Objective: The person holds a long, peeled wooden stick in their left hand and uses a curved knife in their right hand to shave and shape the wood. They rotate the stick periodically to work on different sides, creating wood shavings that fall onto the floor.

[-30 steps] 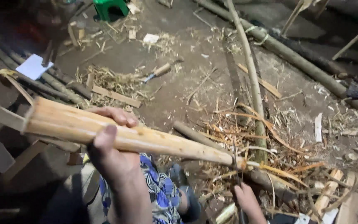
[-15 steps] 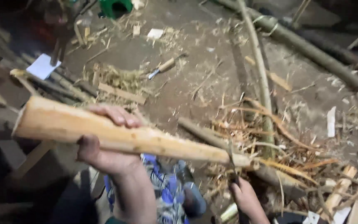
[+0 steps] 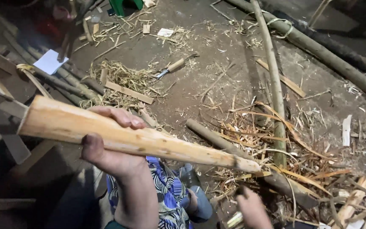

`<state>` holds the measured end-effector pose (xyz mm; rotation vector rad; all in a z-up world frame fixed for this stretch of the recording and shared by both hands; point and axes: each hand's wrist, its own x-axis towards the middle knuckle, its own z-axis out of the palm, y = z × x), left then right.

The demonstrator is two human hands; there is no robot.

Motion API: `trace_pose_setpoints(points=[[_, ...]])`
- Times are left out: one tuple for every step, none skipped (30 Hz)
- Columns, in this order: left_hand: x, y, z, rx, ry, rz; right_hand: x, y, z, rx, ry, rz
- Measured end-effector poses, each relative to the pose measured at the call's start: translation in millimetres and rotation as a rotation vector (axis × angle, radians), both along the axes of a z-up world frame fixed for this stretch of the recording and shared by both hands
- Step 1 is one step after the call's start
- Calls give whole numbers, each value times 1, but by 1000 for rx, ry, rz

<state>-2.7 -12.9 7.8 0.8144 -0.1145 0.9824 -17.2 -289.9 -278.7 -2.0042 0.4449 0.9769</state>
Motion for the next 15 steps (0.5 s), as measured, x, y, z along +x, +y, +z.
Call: trace_pose_setpoints(points=[[3, 1, 1, -7, 12, 17, 8, -22, -32, -32, -81, 41], [7, 1, 2, -14, 23, 34, 17, -44, -63, -65, -162, 81], [8, 2, 1, -12, 18, 33, 17, -30, -39, -64, -168, 79], [10, 3, -1, -27, 2, 25, 17, -17, -16, -45, -230, 109], [8, 1, -6, -54, 9, 23, 9, -8, 7, -35, -271, 148], [4, -2, -6, -63, 25, 29, -12, 3, 32, -42, -254, 155], [6, -2, -2, -85, 53, 41, -22, 21, 55, -80, -240, 153], [8, -4, 2, -107, 82, 52, -33, 38, 78, -118, -226, 152], [8, -4, 3, -104, 87, 46, -30, 36, 75, -116, -221, 146], [8, -3, 3, -88, 77, 68, -27, 34, 71, -38, -210, 146], [7, -3, 2, -76, 70, 94, -24, 30, 68, 35, -194, 150], [8, -2, 1, -79, 80, 92, -22, 27, 64, 109, -179, 153], [8, 0, -1, -81, 94, 113, -18, 24, 60, 181, -166, 160], [8, 2, -2, -83, 107, 134, -15, 20, 58, 253, -152, 167], [8, 4, -3, -85, 103, 140, -15, 20, 58, 251, -156, 174]])
